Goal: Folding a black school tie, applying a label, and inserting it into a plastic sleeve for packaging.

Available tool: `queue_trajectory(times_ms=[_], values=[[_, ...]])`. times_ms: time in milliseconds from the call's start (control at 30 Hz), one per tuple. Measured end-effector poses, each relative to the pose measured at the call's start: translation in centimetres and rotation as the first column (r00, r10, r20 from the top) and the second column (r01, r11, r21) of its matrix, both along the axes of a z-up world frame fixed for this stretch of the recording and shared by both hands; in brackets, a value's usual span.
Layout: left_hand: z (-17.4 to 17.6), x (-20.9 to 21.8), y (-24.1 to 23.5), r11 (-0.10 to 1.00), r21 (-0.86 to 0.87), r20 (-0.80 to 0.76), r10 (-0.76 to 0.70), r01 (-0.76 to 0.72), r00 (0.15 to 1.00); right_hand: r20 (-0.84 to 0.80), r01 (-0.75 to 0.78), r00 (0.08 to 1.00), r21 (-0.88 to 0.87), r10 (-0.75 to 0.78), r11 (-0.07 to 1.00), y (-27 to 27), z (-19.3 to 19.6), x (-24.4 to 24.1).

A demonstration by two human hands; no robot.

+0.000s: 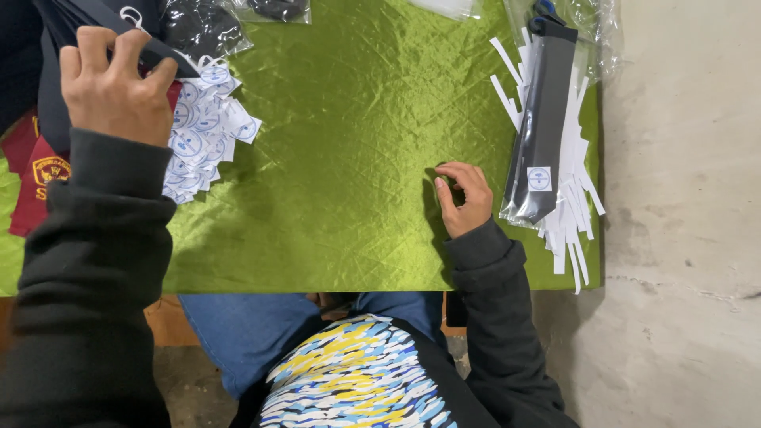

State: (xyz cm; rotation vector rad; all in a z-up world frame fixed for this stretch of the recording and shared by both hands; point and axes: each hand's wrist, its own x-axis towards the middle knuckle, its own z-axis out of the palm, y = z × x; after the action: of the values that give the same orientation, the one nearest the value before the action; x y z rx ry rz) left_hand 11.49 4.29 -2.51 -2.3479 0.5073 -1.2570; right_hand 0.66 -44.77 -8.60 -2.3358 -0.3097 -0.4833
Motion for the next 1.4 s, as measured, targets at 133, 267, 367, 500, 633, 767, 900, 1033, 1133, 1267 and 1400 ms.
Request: queue_trajectory(times_ms=[133,267,367,500,633,767,900,1033,1133,1267,1400], values=[[1.1,1.6,-0.9,1.0,-0.029,0.077,0.011,-0.008,0.997,0.005,0.004,1.0,-0.001,-0.004,1.0,0.1,0.1,0.0],[-0.7,3.6,2.7,0.902,-0.431,-0.064,-0.007,-0.021,0.998,0.003,-0.001,1.0,-0.006,0.001,1.0,0.1,0.2,0.0],[-1.3,4.0,3.8,0.713,-0.689,-0.173,0.011,-0.129,0.985,0.0,0.005,1.0,-0.014,-0.005,1.0,-0.1,-0.2,0.1],[4.1,0.5,-3.2,0.581,-0.813,-0.055,-0.108,0.018,0.993,-0.027,-0.037,0.999,0.079,0.039,0.996,-0.7,-0.6,0.4],[9.8,-4.2,-10.4,0.398,-0.899,0.031,-0.364,0.185,0.931,-0.012,-0.042,0.999,0.079,0.043,0.996,-0.6,-0.5,0.2],[15.9,-6.1,-15.5,0.042,-0.933,0.242,-0.663,0.358,0.708,-0.001,-0.09,0.996,0.2,0.092,0.976,0.2,0.5,0.0],[12.6,-3.7,-18.7,-0.259,-0.934,0.356,-0.722,0.246,0.593,-0.137,-0.121,0.946,0.69,0.293,0.714,1.3,0.8,-0.8],[4.3,-1.7,-20.1,-0.345,-0.938,0.291,-0.751,0.024,0.593,-0.085,0.046,0.784,0.996,0.615,0.079,1.2,0.7,-0.8],[-1.2,-0.9,-19.9,-0.469,-0.86,0.24,-0.72,-0.201,0.651,-0.046,0.071,0.664,0.997,0.746,-0.001,0.1,0.6,0.4],[-7.2,0.3,-17.6,-0.671,-0.674,0.253,-0.602,-0.309,0.757,-0.235,0.09,0.736,0.963,0.635,0.252,1.1,3.1,2.2],[-11.8,1.3,-15.1,-0.694,-0.637,0.248,-0.597,-0.336,0.763,-0.404,0.124,0.855,0.768,0.325,0.628,-0.1,2.8,5.9]])
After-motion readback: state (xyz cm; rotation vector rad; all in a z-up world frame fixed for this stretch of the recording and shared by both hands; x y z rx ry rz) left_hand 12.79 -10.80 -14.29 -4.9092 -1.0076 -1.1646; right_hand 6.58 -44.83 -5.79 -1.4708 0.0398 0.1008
